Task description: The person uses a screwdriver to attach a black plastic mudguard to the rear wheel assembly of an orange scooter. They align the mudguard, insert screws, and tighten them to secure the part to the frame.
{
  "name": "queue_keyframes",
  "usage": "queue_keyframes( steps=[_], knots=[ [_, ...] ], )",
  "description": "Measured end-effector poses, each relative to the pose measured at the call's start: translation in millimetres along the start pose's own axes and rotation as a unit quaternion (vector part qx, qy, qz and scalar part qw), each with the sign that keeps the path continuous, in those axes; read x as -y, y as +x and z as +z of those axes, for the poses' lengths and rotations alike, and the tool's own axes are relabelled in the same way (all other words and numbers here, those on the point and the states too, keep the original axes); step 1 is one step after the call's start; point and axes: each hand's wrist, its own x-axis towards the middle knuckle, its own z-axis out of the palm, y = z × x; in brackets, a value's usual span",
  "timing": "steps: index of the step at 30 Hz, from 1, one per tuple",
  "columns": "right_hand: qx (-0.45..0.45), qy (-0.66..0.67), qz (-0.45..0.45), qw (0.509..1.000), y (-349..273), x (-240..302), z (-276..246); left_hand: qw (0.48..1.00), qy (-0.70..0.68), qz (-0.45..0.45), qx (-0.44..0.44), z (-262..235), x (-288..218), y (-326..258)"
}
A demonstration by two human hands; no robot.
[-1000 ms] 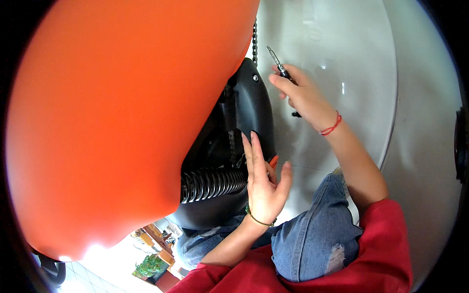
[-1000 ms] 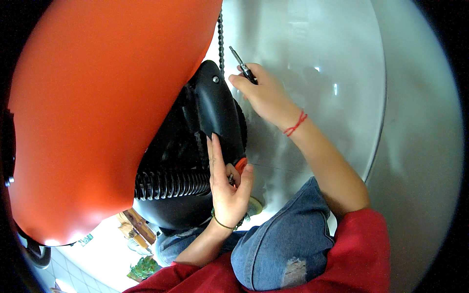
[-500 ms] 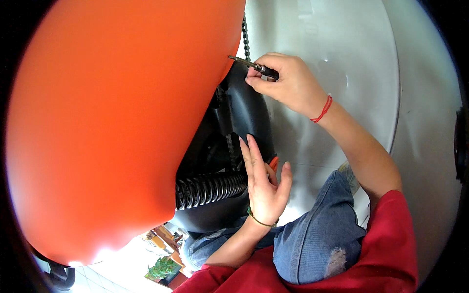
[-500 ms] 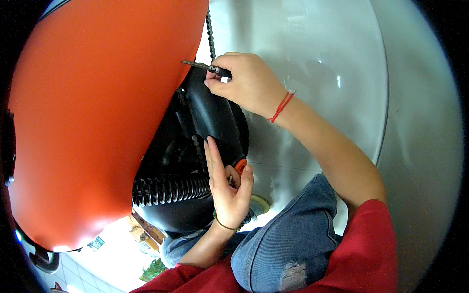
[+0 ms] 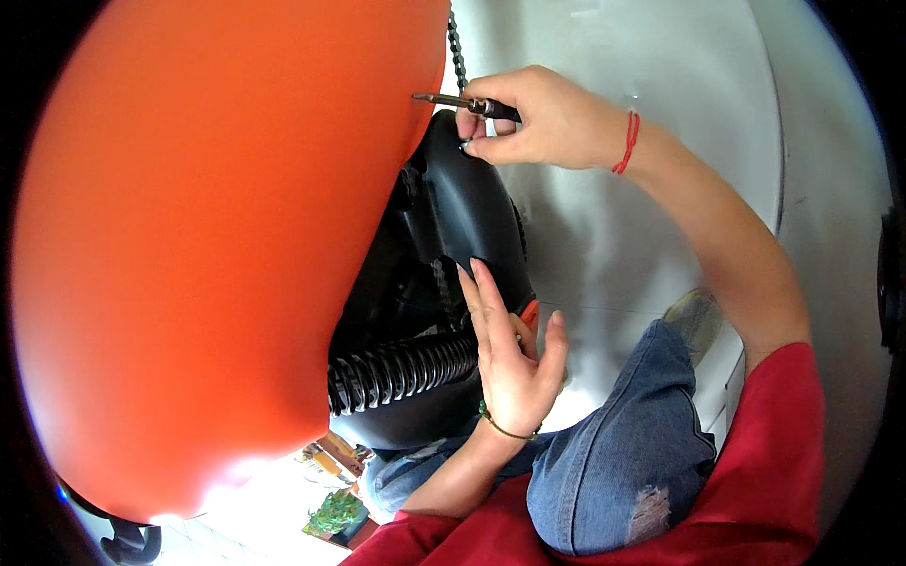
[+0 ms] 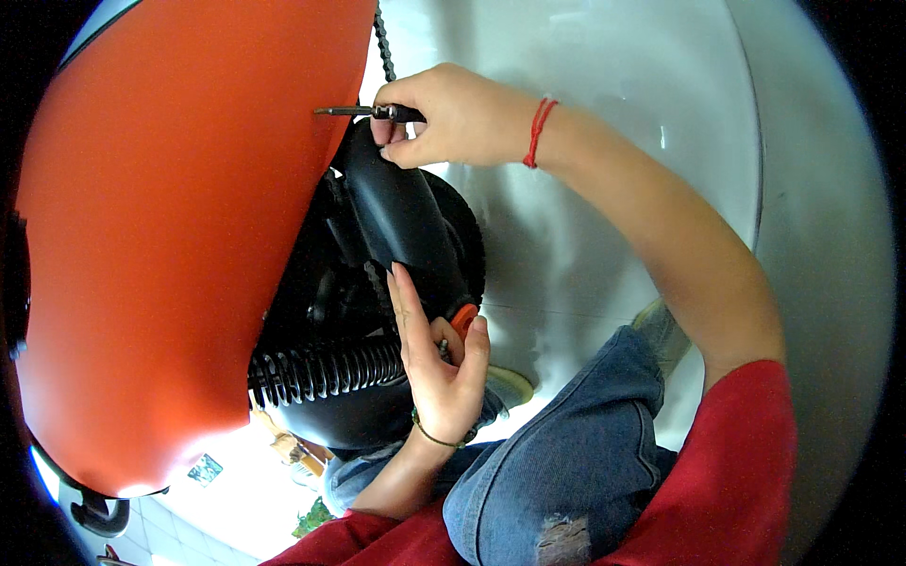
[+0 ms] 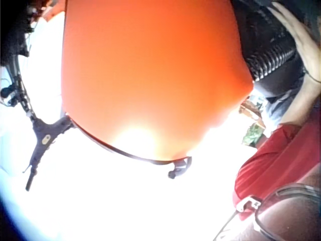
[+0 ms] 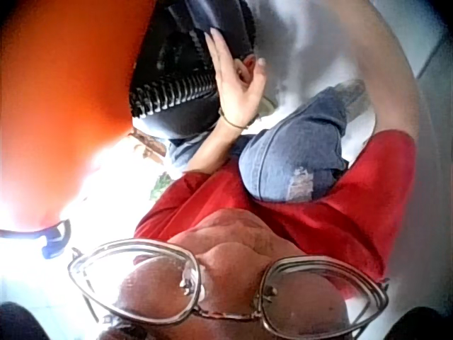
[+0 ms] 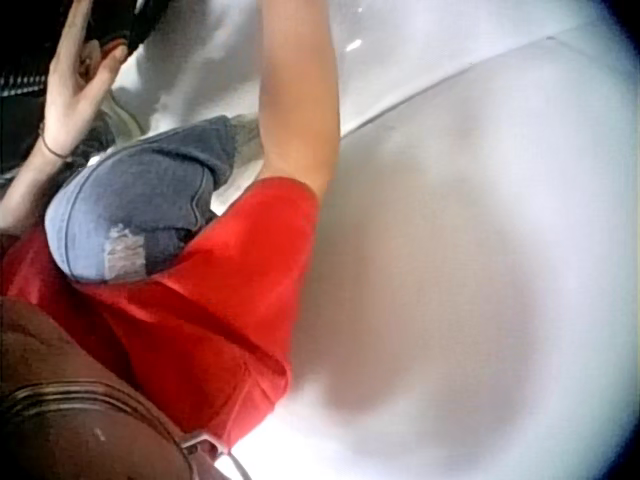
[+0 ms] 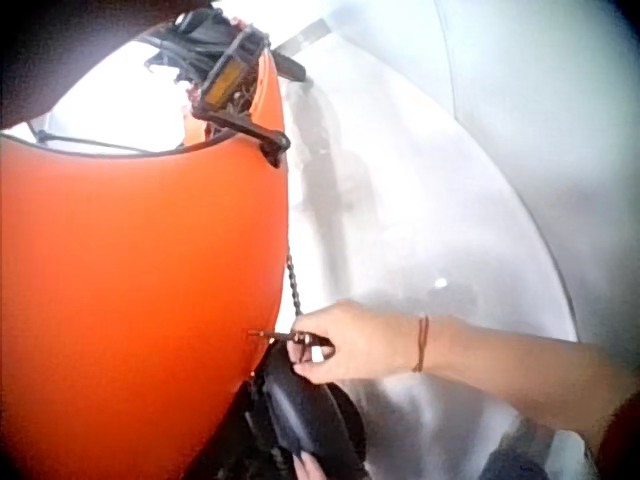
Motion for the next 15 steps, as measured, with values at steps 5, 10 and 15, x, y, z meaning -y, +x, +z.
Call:
queue_keyframes(
  steps=[5,10,15],
  knots=[
    [-0.073,0.054,0.015,0.996,-15.7,-7.4,8.2,1.000,0.014,-0.021,0.009,3.2,-3.9,1.0],
    [-0.118,0.198,0.084,0.969,-30.0,-32.8,11.7,0.996,0.031,-0.066,0.047,6.7,-10.2,-0.3],
    [-0.146,0.334,0.112,0.924,-33.0,-25.0,15.6,0.986,0.064,-0.119,0.095,-8.5,-17.2,2.2]
  ],
)
